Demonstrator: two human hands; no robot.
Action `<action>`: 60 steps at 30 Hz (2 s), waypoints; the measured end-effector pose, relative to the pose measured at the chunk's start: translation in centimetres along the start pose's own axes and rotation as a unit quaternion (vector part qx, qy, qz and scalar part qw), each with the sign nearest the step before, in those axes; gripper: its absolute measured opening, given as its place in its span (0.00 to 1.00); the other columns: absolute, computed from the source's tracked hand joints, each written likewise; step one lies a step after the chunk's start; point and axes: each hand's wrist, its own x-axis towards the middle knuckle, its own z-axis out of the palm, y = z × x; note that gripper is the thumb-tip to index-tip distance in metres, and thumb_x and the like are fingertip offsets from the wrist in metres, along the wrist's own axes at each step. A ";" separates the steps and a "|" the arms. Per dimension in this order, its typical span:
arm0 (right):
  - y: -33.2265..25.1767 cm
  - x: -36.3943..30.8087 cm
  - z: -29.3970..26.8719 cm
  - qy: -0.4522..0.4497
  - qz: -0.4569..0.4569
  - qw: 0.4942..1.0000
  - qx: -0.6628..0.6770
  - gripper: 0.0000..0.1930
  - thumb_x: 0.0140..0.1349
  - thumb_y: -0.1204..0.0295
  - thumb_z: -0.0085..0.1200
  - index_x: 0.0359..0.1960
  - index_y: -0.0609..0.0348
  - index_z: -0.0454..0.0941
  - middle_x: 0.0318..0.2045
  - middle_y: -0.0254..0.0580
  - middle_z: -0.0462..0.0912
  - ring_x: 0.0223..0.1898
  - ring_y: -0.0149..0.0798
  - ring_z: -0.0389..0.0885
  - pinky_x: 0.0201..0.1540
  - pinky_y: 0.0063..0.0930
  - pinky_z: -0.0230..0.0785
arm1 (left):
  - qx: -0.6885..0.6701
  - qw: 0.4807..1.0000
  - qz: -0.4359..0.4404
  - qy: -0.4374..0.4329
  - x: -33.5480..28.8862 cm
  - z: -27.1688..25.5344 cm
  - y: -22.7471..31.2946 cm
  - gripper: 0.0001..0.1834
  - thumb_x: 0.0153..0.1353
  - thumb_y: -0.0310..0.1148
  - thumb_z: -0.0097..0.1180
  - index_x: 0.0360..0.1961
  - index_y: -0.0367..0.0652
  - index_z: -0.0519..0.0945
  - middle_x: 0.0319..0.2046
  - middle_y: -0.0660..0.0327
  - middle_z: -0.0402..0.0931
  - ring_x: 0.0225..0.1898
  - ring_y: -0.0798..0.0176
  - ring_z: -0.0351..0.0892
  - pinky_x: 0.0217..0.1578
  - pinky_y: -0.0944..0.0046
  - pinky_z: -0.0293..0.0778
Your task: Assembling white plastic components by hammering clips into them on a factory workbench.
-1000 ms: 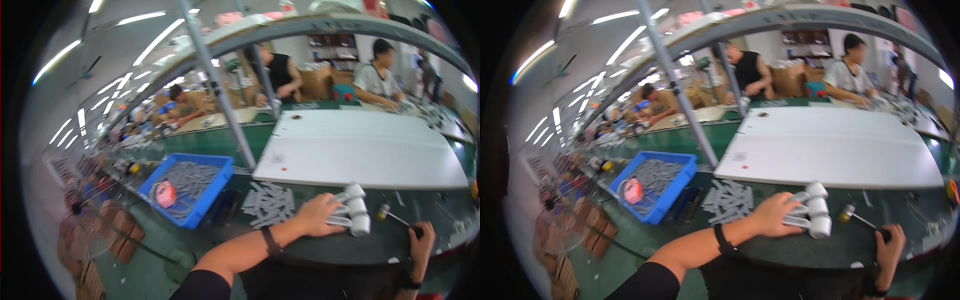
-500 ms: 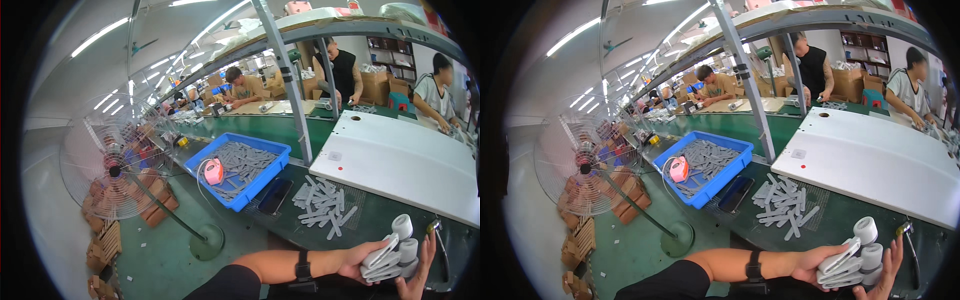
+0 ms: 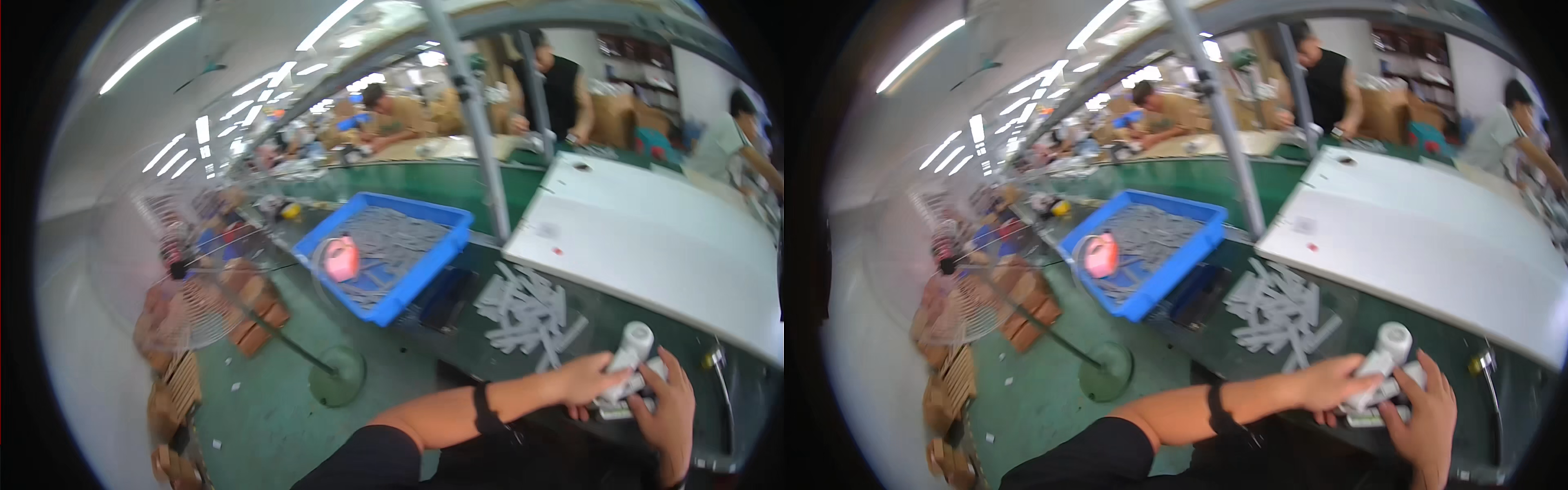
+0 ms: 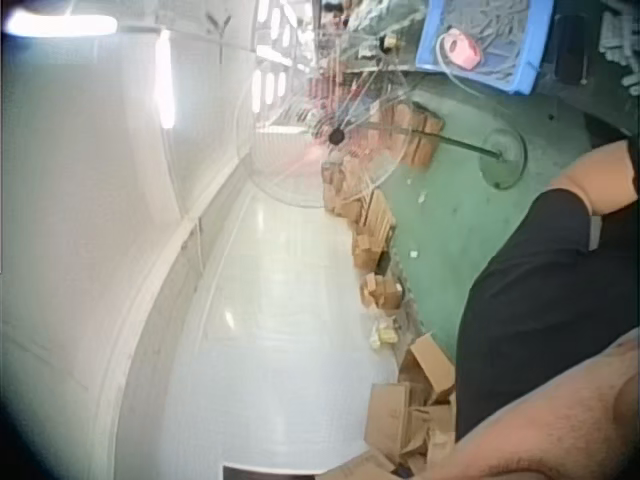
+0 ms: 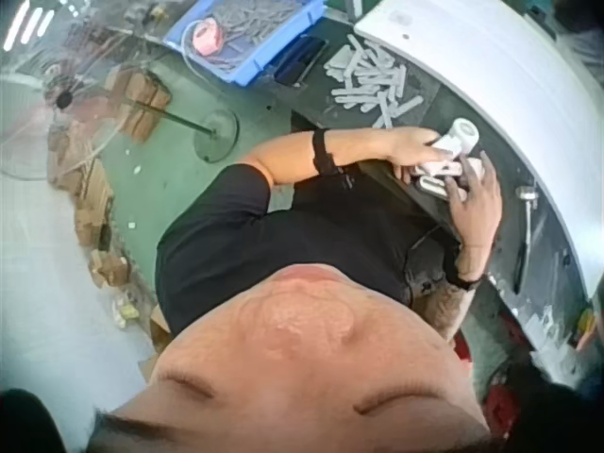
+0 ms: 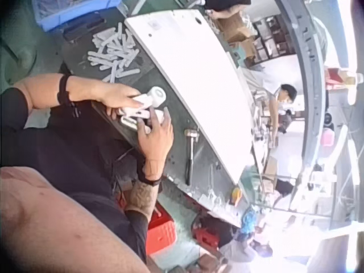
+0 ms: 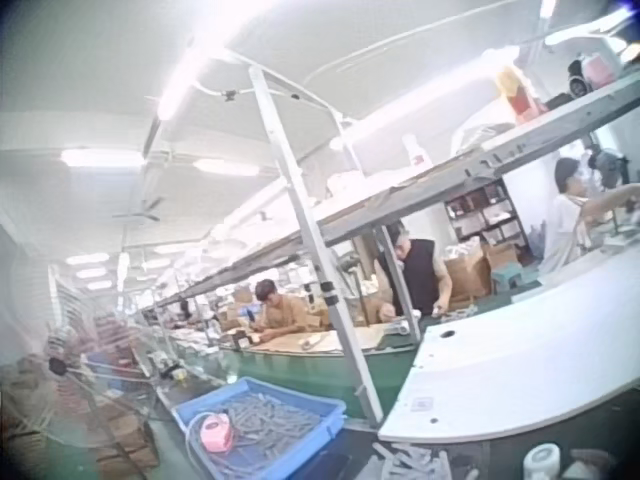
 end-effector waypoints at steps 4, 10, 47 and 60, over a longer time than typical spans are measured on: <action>-1.6 2.7 0.9 0.021 -0.006 0.997 0.075 0.27 0.57 0.56 0.78 0.59 0.46 0.91 0.66 0.58 0.83 0.64 0.62 0.85 0.64 0.51 0.80 | -0.008 0.996 0.029 0.078 -1.0 -3.8 -0.6 0.33 0.80 0.54 0.57 0.75 0.49 0.65 0.40 0.51 0.88 0.24 0.60 0.88 0.17 0.63 0.80; 0.9 0.8 0.4 0.029 0.033 0.999 0.013 0.29 0.63 0.45 0.72 0.65 0.36 0.88 0.68 0.53 0.82 0.60 0.56 0.86 0.64 0.49 0.78 | -0.089 0.990 0.073 0.081 1.5 -5.6 1.3 0.20 0.86 0.45 0.49 0.70 0.50 0.75 0.40 0.55 0.90 0.23 0.61 0.89 0.14 0.68 0.74; -1.8 0.2 1.5 0.113 0.153 0.981 -0.040 0.35 0.59 0.44 0.76 0.66 0.43 0.86 0.66 0.54 0.80 0.57 0.56 0.85 0.57 0.49 0.81 | 0.244 0.936 0.167 0.190 5.6 -5.3 0.2 0.30 0.75 0.52 0.68 0.59 0.33 0.86 0.47 0.51 0.87 0.45 0.54 0.86 0.50 0.55 0.81; -1.4 -2.4 0.5 0.050 0.110 0.982 0.146 0.50 0.62 0.71 0.74 0.85 0.37 0.62 0.85 0.67 0.47 0.82 0.75 0.53 0.80 0.65 0.58 | 0.447 0.813 0.327 0.179 1.5 -0.8 -0.9 0.57 0.51 0.53 0.86 0.80 0.51 0.72 0.79 0.39 0.62 0.78 0.31 0.63 0.77 0.36 0.62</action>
